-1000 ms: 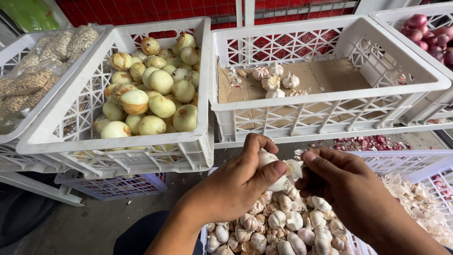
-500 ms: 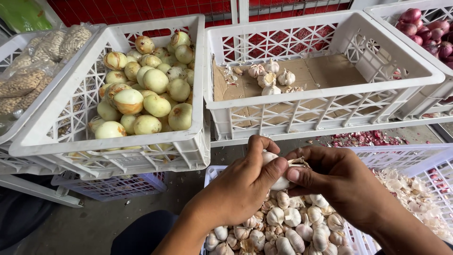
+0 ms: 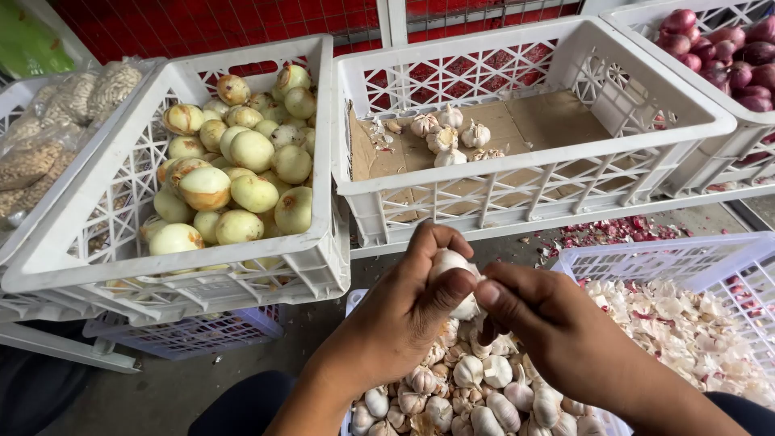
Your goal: The person sits in front of several white crates and peels garlic bulbs by hand. They remove the dry outer skins and place the peeled garlic into a crate, while the skins fall into a separate container below.
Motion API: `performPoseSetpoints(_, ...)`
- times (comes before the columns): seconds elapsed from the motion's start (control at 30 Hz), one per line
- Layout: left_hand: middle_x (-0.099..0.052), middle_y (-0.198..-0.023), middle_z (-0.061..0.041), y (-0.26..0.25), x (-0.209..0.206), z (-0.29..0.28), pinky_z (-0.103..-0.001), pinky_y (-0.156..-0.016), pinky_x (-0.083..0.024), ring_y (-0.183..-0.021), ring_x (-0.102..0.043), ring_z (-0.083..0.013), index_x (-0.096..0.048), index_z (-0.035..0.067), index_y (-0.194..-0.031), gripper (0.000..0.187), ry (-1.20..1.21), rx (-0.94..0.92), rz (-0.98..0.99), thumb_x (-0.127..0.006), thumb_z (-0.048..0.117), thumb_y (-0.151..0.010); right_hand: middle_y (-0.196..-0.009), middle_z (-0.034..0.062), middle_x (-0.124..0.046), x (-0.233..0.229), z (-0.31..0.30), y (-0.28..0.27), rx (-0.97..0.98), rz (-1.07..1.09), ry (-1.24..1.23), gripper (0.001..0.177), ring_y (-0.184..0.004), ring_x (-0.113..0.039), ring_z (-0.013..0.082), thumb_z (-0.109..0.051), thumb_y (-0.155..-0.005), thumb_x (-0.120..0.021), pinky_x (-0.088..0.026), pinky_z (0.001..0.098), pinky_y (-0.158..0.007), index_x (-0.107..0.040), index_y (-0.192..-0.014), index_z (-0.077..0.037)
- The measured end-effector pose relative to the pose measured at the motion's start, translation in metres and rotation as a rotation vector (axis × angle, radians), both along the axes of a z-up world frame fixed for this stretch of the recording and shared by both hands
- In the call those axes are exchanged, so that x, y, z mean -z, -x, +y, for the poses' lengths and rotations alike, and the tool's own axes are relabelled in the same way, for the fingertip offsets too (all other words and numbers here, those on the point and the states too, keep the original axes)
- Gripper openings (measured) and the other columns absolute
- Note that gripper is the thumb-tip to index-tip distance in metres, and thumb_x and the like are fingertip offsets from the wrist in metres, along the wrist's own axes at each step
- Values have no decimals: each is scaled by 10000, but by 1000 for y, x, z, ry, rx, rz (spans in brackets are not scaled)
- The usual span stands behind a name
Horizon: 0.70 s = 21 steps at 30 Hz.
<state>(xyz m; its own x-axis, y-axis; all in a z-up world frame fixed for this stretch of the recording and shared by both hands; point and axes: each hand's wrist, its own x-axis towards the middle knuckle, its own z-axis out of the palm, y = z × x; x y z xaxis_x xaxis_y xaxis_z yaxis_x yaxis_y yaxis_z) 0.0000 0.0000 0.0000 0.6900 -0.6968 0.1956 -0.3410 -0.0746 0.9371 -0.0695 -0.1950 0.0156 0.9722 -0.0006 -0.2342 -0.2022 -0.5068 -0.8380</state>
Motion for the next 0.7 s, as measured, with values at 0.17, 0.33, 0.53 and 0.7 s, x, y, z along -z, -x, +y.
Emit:
performPoseSetpoints(0.17, -595, -981, -49, 6, -7, -5, -281, -733, -532, -848, -591, -124, -501, 79, -1279, 462, 56, -24, -58, -543, 470, -1036, -789, 60, -722, 19, 9, 0, 135, -29, -638, 337, -727, -626, 155, -292, -975, -538, -523, 334, -683, -715, -1072, -22)
performPoseSetpoints(0.33, -566, -1282, -101, 3, -5, 3, -320, -1008, -537, -1160, -608, -171, -505, 97, -1411, 352, 114, 37, -383, -639, 218, -1110, -859, 54, -698, 36, 9, -1, 203, -22, -1082, 288, -763, -629, 153, -233, -1015, -555, -520, 345, -700, -682, -1058, 22)
performPoseSetpoints(0.53, -575, -1370, -135, 3, -11, 4, -318, -1051, -517, -1253, -603, -189, -404, 107, -1498, 588, 103, 50, -116, -675, 158, -979, -830, 57, -704, 32, 12, -5, 250, 41, -1021, 284, -729, -626, 148, -227, -992, -558, -506, 326, -676, -693, -1023, 21)
performPoseSetpoints(0.7, -570, -1307, -159, -19, 18, 10, -375, -896, -617, -1067, -727, -240, -299, 92, -1570, 881, 89, 16, 224, -496, 709, -973, -783, 78, -664, 24, 6, 0, 173, -70, -430, 328, -693, -550, 142, -276, -1026, -558, -495, 334, -633, -733, -991, -1)
